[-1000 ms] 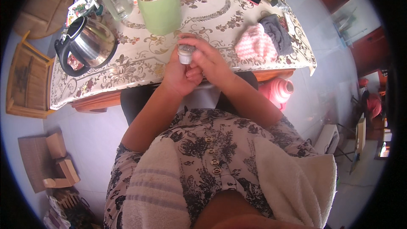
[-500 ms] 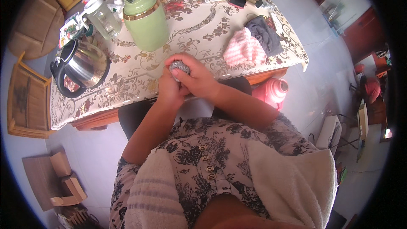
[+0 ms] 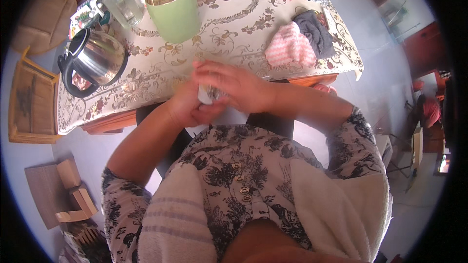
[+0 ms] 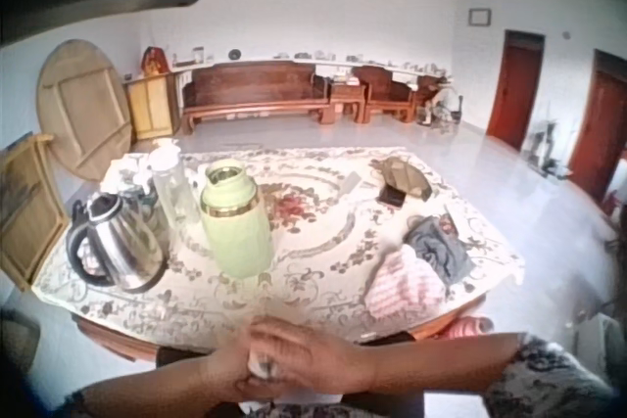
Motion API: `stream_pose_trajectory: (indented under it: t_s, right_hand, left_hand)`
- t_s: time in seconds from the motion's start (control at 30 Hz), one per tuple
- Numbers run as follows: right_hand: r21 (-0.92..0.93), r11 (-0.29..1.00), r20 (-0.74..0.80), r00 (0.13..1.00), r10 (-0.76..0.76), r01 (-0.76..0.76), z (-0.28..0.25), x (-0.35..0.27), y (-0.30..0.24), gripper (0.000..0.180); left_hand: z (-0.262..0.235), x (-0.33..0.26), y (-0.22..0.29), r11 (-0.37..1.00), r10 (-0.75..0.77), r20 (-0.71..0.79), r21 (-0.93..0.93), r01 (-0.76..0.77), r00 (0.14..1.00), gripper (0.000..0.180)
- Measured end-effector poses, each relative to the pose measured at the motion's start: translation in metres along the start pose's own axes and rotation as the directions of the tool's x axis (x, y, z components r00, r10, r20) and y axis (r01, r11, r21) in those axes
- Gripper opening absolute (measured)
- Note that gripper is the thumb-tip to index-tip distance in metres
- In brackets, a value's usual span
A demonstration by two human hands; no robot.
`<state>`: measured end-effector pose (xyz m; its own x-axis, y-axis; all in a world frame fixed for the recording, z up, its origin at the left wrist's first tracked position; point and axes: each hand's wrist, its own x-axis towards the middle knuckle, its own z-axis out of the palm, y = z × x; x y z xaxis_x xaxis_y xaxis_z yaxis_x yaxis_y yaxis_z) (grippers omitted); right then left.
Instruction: The person cleans a light green thermos by first scrubbing the interior with a metal scouring pad and then wiping the exterior with a pink cloth. The person handles the thermos and the cleaning tools directly on a table covered with a floral tablecloth.
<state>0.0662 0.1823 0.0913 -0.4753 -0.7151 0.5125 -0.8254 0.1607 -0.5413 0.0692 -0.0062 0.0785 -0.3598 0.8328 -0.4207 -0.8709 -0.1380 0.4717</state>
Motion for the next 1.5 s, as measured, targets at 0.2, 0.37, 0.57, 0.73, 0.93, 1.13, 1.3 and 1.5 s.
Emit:
stream_pose_trajectory:
  t_s: [0.2, 0.37, 0.57, 0.73, 0.93, 1.13, 1.3, 1.5]
  right_hand:
    - [0.118, 0.974, 0.093, 0.974, -0.206, 0.195, -0.012, 0.004, -0.006, 0.050]
    - [0.077, 0.997, -0.189, 0.982, -0.002, 0.017, -0.005, 0.012, -0.005, 0.036]
    - [0.194, 0.962, -0.465, 0.845, 0.265, -0.194, 0.032, 0.029, 0.020, 0.028]
    - [0.161, 0.969, -0.566, 0.787, 0.246, -0.187, 0.042, 0.037, 0.014, 0.026]
    - [-0.281, 0.933, -0.097, 0.961, -0.260, 0.224, -0.003, 0.017, -0.002, 0.039]
    - [-0.263, 0.965, -0.203, 0.978, -0.046, -0.009, -0.013, 0.028, 0.020, 0.023]
    - [0.458, 0.804, -0.476, 0.660, 0.582, -0.379, -0.003, 0.031, 0.042, 0.026]
    - [0.720, 0.252, 0.191, 0.534, 0.824, -0.646, -0.022, 0.032, 0.032, 0.031]
  left_hand:
    - [0.008, 0.008, -0.013, 1.000, -0.012, 0.133, 0.003, 0.011, 0.991, 0.046]
    - [-0.015, 0.037, -0.014, 0.862, 0.444, -0.105, -0.220, -0.456, 0.890, 0.022]
    - [-0.015, 0.058, -0.002, 0.236, 0.972, -0.219, 0.905, -0.353, 0.088, 0.047]
    - [-0.020, 0.054, 0.010, 0.112, 0.990, -0.073, 0.931, -0.347, 0.122, 0.049]
    - [0.034, -0.009, 0.005, 0.908, 0.352, -0.358, 0.354, -0.223, 0.865, 0.038]
    - [0.021, 0.007, 0.012, 0.935, 0.345, -0.330, 0.201, -0.292, 0.879, 0.049]
    - [0.014, 0.042, 0.005, -0.020, 0.983, 0.042, 0.992, -0.125, 0.178, 0.051]
    - [0.008, 0.003, 0.028, -0.499, 0.863, 0.475, 0.855, 0.141, 0.171, 0.044]
